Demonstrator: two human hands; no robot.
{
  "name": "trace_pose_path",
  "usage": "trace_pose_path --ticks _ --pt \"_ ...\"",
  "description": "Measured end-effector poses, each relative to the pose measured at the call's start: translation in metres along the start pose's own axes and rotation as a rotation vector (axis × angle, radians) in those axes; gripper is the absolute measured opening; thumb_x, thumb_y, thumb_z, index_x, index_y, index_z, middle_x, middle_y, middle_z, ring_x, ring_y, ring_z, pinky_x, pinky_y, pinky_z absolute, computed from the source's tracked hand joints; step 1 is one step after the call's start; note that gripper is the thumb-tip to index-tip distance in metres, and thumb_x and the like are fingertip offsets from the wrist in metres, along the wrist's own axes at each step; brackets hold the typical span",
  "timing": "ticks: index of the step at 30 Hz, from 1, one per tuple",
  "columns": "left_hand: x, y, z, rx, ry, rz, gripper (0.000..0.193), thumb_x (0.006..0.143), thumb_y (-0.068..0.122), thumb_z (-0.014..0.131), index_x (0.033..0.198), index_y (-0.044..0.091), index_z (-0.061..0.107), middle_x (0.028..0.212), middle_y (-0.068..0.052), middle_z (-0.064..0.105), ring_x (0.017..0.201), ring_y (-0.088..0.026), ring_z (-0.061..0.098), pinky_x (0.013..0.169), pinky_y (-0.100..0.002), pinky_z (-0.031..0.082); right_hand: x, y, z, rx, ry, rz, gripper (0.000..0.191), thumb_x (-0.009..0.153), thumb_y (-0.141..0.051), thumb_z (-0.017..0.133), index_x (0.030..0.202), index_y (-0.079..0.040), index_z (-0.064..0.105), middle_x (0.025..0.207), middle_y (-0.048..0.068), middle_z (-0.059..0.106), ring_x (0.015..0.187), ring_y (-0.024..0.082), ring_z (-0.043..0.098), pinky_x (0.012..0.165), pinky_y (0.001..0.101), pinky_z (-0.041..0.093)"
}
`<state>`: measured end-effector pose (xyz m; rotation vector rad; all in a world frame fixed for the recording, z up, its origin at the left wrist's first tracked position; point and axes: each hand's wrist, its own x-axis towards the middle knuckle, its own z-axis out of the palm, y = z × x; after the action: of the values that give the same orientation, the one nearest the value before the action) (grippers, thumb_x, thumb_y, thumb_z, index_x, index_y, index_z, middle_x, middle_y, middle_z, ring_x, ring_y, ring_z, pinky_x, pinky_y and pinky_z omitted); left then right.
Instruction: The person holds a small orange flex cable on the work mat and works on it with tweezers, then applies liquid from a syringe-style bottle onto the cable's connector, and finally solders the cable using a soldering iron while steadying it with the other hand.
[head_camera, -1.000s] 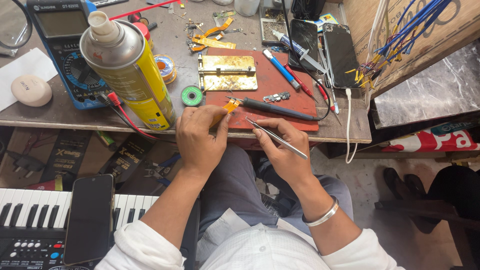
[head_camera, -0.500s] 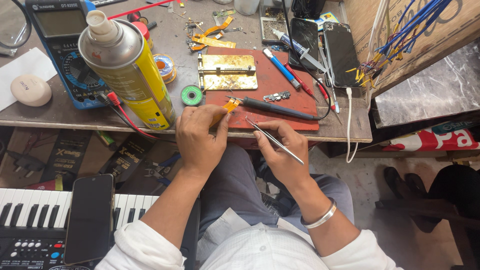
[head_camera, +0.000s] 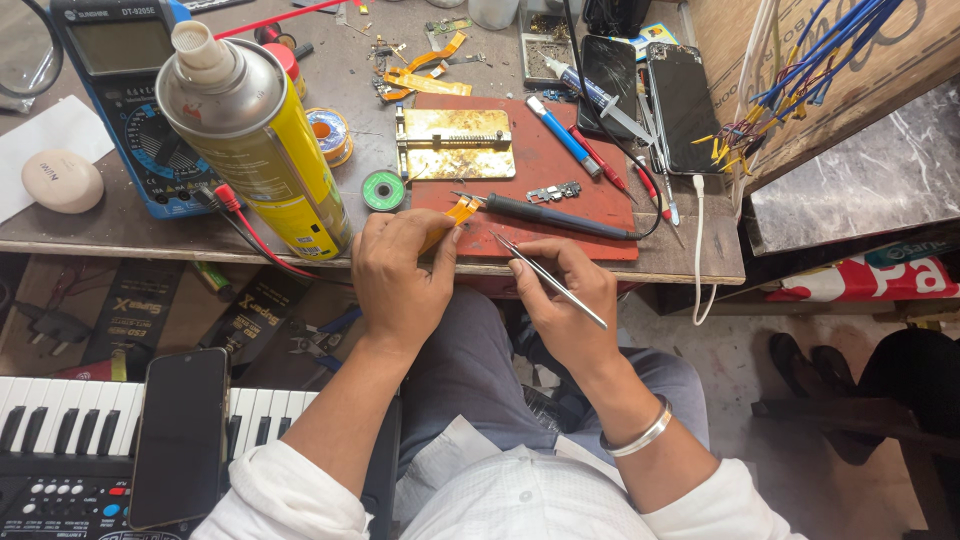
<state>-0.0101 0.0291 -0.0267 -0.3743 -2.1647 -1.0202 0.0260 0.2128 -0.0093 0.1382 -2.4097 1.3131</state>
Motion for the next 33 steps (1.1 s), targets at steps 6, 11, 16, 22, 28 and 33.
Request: trace_pose_path --ticks 6,11,16,22,28,33 --pt "0.0 -0.001 0.0 -0.001 -0.001 -0.005 0.012 0.091 0.016 0.078 0.101 0.012 0.072 0.098 -0.003 0.073 0.094 -0.026 0.064 0.083 -0.041 0.044 0.001 0.002 -0.002 0.011 -0.01 0.012 0.018 0.092 -0.016 0.077 0.103 -0.002 0.073 0.078 0.002 0.075 0.063 0.003 0.065 0.055 0.021 0.049" --pt "0.0 0.0 0.0 -0.001 -0.002 -0.003 0.012 0.091 0.016 0.077 0.101 0.012 0.072 0.099 -0.003 0.073 0.095 -0.026 0.064 0.084 -0.041 0.045 0.004 0.003 -0.005 0.093 -0.046 0.068 0.019 0.093 -0.015 0.077 0.106 -0.002 0.073 0.082 0.001 0.076 0.069 0.002 0.065 0.059 0.0203 0.05" --pt "0.001 0.0 0.001 0.001 -0.001 0.005 0.012 0.091 0.016 0.077 0.101 0.012 0.072 0.1 -0.003 0.073 0.095 -0.026 0.064 0.084 -0.041 0.045 0.009 0.002 -0.009 0.137 -0.094 0.129 0.02 0.092 -0.015 0.077 0.107 -0.002 0.074 0.084 0.002 0.078 0.073 0.002 0.068 0.063 0.0201 0.054" --pt "0.001 0.0 0.0 0.007 -0.008 0.002 0.012 0.092 0.017 0.077 0.101 0.011 0.072 0.099 -0.003 0.073 0.095 -0.026 0.064 0.084 -0.041 0.045 0.01 0.001 -0.009 0.12 -0.101 0.137 0.02 0.091 -0.014 0.078 0.106 -0.001 0.075 0.083 0.003 0.078 0.073 0.003 0.068 0.062 0.0206 0.053" --pt "0.001 0.0 0.0 0.011 -0.01 0.003 0.011 0.092 0.017 0.077 0.101 0.011 0.072 0.099 -0.003 0.074 0.095 -0.026 0.064 0.084 -0.041 0.045 0.011 0.002 -0.009 0.141 -0.105 0.154 0.02 0.092 -0.013 0.077 0.107 -0.001 0.074 0.086 0.004 0.079 0.076 0.004 0.071 0.064 0.0207 0.055" --pt "0.002 0.0 0.0 0.014 -0.009 0.004 0.011 0.092 0.017 0.077 0.1 0.012 0.072 0.099 -0.003 0.074 0.095 -0.026 0.064 0.084 -0.041 0.045 0.011 0.005 -0.009 0.191 -0.116 0.146 0.02 0.093 -0.013 0.075 0.108 0.0 0.074 0.09 0.005 0.08 0.081 0.005 0.073 0.068 0.0205 0.057"
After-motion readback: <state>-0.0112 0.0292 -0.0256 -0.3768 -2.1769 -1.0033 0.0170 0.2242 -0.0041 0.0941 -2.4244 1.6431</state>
